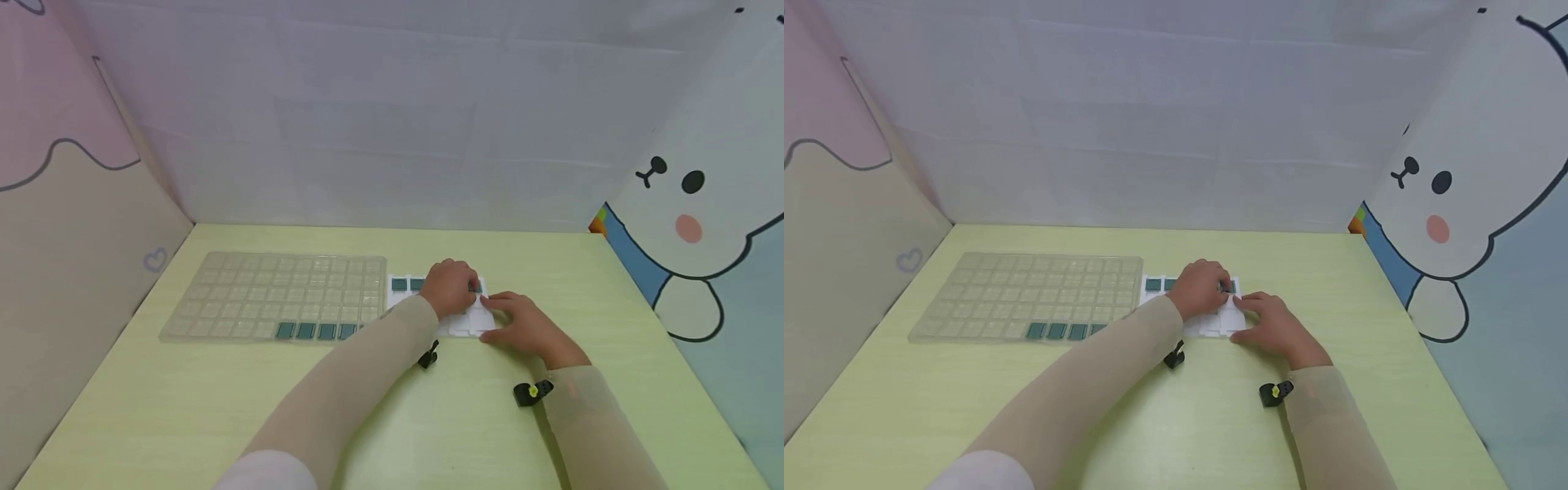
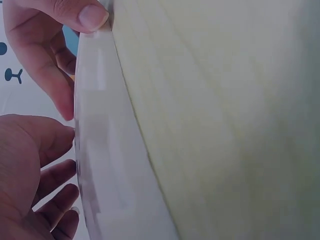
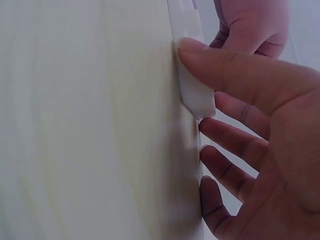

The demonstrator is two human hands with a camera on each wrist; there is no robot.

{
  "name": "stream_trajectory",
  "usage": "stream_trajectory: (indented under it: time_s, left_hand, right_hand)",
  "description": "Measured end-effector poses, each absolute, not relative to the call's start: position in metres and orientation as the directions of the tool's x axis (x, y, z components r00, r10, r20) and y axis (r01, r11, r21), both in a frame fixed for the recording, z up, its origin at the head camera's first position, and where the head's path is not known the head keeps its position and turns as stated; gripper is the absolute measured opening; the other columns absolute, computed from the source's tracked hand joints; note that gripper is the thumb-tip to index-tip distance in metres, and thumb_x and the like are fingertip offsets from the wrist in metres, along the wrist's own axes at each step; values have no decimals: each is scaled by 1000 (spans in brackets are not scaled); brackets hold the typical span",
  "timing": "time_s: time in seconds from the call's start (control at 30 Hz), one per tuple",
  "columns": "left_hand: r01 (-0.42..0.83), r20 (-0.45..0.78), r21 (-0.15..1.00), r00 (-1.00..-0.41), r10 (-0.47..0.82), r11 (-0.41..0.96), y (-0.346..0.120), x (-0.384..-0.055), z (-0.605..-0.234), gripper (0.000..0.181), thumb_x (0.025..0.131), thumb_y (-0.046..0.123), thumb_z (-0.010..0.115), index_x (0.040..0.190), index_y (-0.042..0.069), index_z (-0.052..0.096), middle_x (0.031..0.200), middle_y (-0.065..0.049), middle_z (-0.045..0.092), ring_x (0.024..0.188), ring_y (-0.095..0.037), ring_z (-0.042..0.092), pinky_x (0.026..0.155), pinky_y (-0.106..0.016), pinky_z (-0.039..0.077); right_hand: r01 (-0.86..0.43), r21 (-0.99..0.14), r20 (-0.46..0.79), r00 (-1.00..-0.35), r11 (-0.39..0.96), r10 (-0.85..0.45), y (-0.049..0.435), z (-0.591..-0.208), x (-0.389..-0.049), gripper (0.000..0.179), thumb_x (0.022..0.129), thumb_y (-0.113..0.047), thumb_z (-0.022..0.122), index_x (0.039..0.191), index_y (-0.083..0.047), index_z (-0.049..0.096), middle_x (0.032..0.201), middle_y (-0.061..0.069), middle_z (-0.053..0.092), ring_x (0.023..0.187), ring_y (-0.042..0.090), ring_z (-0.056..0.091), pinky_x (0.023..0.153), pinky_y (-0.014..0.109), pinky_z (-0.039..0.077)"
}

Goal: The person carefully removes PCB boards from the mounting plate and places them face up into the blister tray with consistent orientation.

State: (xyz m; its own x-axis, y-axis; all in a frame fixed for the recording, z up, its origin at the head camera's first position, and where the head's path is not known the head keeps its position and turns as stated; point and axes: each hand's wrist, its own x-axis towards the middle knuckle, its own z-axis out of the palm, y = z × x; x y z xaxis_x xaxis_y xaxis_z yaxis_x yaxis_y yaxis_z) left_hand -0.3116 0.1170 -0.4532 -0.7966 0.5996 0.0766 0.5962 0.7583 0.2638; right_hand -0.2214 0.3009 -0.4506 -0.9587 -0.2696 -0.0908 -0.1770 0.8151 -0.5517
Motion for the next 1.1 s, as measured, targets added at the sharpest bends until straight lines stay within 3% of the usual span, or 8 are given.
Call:
stream_trajectory:
  time_s: [0.43,0.63,1.1]
  left_hand:
    - [500,56,312,-858,510,808,133,-324,-463,10,93,35,74,102,34,79,97,17,70,92,-12,51,93,-33,43]
    - [504,61,275,-859,508,819,134,-320,-458,7,93,35,74,98,33,78,90,17,67,86,-12,49,88,-32,42]
    - [555,104,193,-832,545,809,132,-312,-453,11,97,34,70,102,32,80,93,16,71,85,-11,50,86,-32,43]
  right_hand:
    - [-173,-580,-92,-957,796,-275,301,-447,-219,74,85,-30,86,148,-5,56,149,23,49,140,49,38,113,64,31]
    - [-183,-583,-82,-956,791,-281,302,-447,-220,73,86,-29,86,147,-4,56,147,24,50,139,49,39,113,64,31]
    - [-185,-587,-76,-956,788,-282,302,-447,-220,72,85,-28,87,145,-2,58,146,23,52,138,48,41,113,63,32]
